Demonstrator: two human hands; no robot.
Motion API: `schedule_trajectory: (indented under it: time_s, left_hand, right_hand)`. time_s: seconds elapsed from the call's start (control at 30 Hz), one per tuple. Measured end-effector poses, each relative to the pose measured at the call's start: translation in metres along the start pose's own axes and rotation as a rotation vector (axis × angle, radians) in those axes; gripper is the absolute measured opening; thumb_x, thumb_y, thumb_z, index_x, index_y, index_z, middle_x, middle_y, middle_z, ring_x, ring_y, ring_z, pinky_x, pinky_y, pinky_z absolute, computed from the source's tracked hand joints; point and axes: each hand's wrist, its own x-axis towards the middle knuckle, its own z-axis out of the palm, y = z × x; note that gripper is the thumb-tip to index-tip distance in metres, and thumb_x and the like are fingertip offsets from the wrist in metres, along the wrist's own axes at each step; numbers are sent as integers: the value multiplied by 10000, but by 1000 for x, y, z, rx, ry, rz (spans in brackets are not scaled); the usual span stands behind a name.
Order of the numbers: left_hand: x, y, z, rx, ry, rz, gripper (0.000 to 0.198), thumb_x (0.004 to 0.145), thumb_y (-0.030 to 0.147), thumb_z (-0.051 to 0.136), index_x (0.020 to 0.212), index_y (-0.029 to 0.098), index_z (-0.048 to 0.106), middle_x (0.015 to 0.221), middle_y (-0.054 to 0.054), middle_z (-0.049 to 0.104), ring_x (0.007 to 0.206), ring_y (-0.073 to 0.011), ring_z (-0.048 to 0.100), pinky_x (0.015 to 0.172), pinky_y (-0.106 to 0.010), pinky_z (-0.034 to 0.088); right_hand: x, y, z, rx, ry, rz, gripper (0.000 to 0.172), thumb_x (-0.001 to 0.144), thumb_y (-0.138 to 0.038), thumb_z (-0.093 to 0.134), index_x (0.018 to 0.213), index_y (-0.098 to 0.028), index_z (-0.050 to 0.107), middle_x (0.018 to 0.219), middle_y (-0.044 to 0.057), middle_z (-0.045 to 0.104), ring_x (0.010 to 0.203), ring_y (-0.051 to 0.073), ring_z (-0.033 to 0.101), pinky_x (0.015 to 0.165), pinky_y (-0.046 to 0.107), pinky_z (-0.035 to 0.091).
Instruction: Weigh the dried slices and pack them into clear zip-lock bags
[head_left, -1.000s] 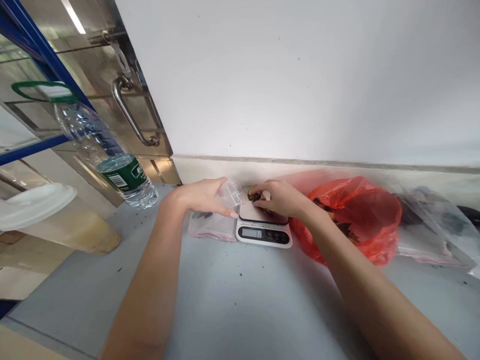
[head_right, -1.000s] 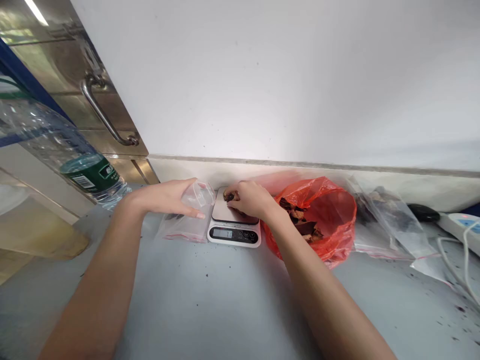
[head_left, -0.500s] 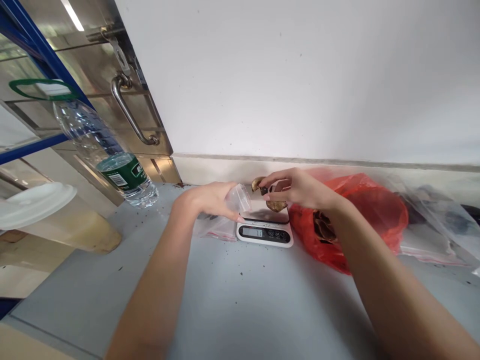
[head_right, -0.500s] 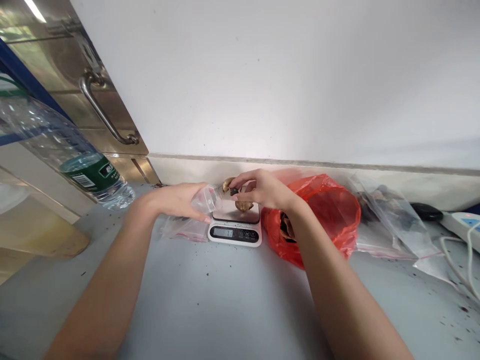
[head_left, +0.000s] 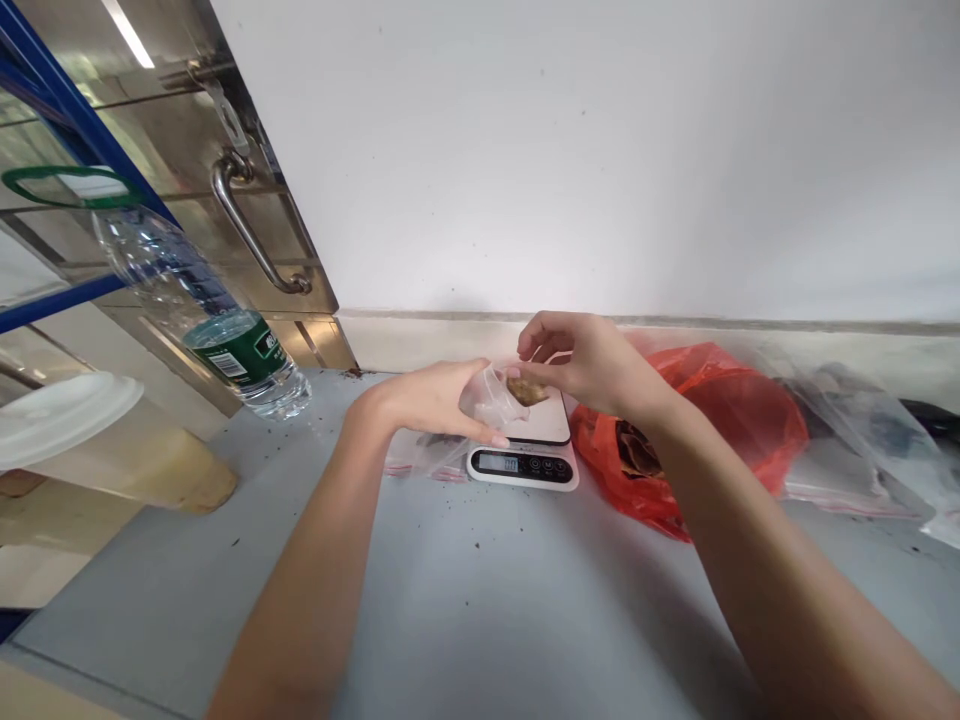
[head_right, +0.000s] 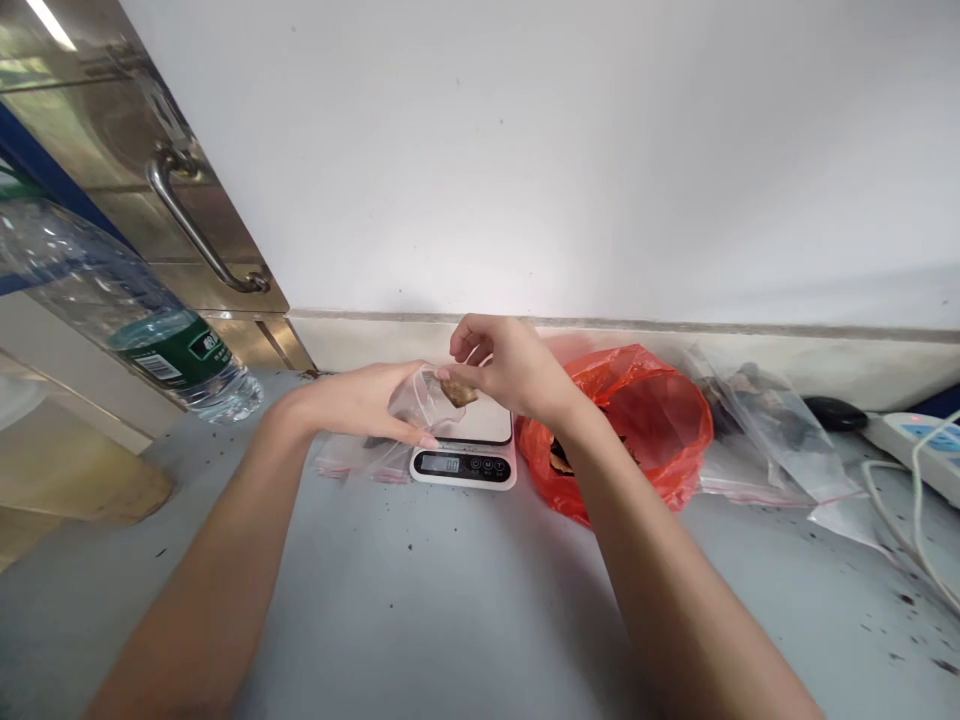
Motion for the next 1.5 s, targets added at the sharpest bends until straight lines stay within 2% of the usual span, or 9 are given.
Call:
schedule_trajectory:
  time_s: [0.2,0.33,0.4,0.63,0.83,0.93,1.07,1.27,1.5]
  left_hand:
    - [-9,3,-9,-106,74,23,729,792,585,781,1417,278,565,1350,-62,706,1222,-310,664,1003,-396,502]
    - [-18,2,-16,-254,92,174,732,859,569,729,1493,273,517,1227,-66,749,1187,-300,687,1015,-417,526]
    - [-19,2,-18,-338,90,229,751,857,597,726,1501,273,515,1235,-81,746,1191,-310,683,1002,-425,545]
    - [-17,11,-15,-272,314,247,576,846,452,756,1373,277,603,1505,-81,587,1131,-239,703,957,-350,580]
    - [-14,12,-14,-299,474,203,548,787,409,814,1283,218,679,902,-19,767,923,-223,764,848,-336,614]
    - [-13,15,-13,-313,473,199,342,803,383,800,1078,184,751,827,-33,786,892,-227,776,832,-332,623]
    - [-14,25,-12,-306,486,210,213,877,383,732,907,175,759,829,-59,808,846,-216,780,798,-323,634]
    - [-16,35,-12,-197,515,272,216,928,320,654,799,178,754,794,-44,797,785,-179,759,761,-286,611]
    - [-16,47,-7,-23,597,343,216,915,287,646,772,207,787,742,-12,795,714,-172,730,644,-256,553]
  right_hand:
    - [-4,-8,-2,-66,106,-150,105,876,-296,631,858,-210,689,931,68,743,861,221,704,797,392,570]
    - [-14,-11,-16,-177,-45,-234,177,843,-263,659,957,-252,794,1394,104,663,1210,310,650,902,451,566]
    - [-17,-14,-22,-155,-80,-266,111,840,-333,725,876,-253,793,1455,102,627,1311,337,598,946,473,551]
    - [-24,-27,-24,-102,15,-236,318,817,-522,776,724,-224,715,1296,115,687,1137,318,651,858,445,562]
    - [-31,-26,-36,-230,65,-119,252,819,-445,733,694,-248,638,891,69,739,781,237,655,700,390,537]
    - [-35,-24,-43,-275,17,-77,184,823,-378,708,717,-256,620,728,35,696,698,222,646,661,370,502]
    - [-38,-23,-45,-300,26,-55,167,782,-338,728,909,-268,644,703,-1,695,657,209,639,635,349,474]
    - [-40,-22,-46,-291,-49,-58,203,846,-400,662,736,-229,667,689,22,714,616,178,616,615,332,453]
    - [-35,-24,-30,-151,-4,-128,350,852,-554,717,812,-208,749,783,47,746,691,177,623,647,324,483]
